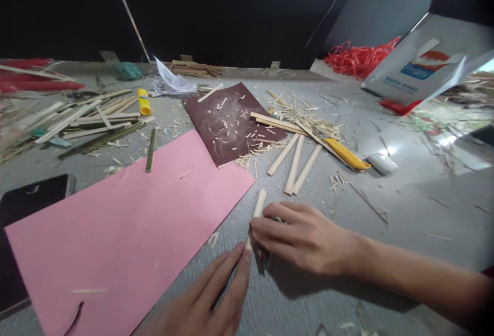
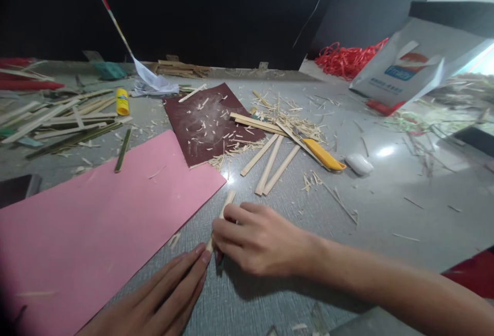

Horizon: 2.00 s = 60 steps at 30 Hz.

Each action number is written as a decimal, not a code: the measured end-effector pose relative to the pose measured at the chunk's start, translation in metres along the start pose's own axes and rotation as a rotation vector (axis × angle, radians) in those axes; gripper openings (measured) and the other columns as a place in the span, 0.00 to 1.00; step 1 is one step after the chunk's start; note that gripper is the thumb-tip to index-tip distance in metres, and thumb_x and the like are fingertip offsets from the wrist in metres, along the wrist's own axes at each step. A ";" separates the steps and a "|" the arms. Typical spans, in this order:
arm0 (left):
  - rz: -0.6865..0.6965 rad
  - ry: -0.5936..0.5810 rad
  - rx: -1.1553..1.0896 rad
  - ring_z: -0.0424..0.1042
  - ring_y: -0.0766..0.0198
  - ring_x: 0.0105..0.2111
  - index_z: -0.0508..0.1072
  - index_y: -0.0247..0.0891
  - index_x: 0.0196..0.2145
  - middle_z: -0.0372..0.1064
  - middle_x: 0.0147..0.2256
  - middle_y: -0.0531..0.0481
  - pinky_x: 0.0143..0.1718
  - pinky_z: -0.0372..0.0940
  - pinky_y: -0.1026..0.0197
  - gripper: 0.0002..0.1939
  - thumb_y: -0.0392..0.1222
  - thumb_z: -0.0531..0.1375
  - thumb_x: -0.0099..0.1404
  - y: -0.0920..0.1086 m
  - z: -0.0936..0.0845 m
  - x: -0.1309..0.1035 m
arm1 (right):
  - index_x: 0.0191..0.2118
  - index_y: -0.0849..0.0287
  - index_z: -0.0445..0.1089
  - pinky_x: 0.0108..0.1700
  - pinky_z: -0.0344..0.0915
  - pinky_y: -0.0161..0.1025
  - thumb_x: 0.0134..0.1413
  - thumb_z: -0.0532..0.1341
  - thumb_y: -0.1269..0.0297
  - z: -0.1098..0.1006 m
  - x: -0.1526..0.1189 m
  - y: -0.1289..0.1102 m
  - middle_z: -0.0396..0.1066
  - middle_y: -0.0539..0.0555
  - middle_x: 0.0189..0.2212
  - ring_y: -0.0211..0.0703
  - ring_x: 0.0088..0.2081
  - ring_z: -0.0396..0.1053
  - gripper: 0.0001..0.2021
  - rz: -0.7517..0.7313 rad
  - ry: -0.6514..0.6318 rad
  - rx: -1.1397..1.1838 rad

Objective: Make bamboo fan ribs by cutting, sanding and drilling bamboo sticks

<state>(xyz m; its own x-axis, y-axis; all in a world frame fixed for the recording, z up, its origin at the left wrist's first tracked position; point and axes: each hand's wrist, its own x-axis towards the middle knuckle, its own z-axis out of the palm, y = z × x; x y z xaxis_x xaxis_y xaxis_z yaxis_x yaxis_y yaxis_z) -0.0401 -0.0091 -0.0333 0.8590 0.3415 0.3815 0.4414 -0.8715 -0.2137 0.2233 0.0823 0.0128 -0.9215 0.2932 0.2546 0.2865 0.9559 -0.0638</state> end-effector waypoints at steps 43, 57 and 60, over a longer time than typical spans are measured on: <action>-0.064 0.065 -0.023 0.66 0.48 0.57 0.76 0.28 0.50 0.71 0.50 0.40 0.72 0.40 0.36 0.14 0.35 0.57 0.70 0.003 0.000 -0.002 | 0.46 0.66 0.73 0.39 0.68 0.42 0.73 0.48 0.74 0.001 -0.007 0.008 0.76 0.61 0.44 0.49 0.44 0.67 0.15 0.179 0.077 -0.057; -0.093 0.070 -0.147 0.66 0.51 0.60 0.74 0.34 0.48 0.72 0.52 0.42 0.72 0.42 0.39 0.09 0.34 0.59 0.71 0.006 0.002 -0.004 | 0.45 0.62 0.73 0.41 0.70 0.42 0.66 0.51 0.80 0.005 -0.011 0.025 0.76 0.59 0.46 0.48 0.47 0.68 0.15 0.268 0.076 -0.080; -0.080 0.169 -0.163 0.69 0.58 0.54 0.76 0.35 0.41 0.72 0.45 0.48 0.72 0.45 0.46 0.08 0.29 0.58 0.70 0.007 0.002 -0.001 | 0.46 0.62 0.73 0.41 0.70 0.43 0.66 0.51 0.80 0.006 -0.012 0.027 0.76 0.60 0.47 0.49 0.47 0.68 0.15 0.265 0.069 -0.086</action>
<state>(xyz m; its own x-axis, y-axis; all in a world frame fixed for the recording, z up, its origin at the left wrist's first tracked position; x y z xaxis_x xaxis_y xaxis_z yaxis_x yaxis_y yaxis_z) -0.0372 -0.0151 -0.0370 0.7614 0.3599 0.5392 0.4467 -0.8940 -0.0342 0.2410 0.1049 0.0025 -0.7921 0.5284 0.3056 0.5390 0.8404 -0.0560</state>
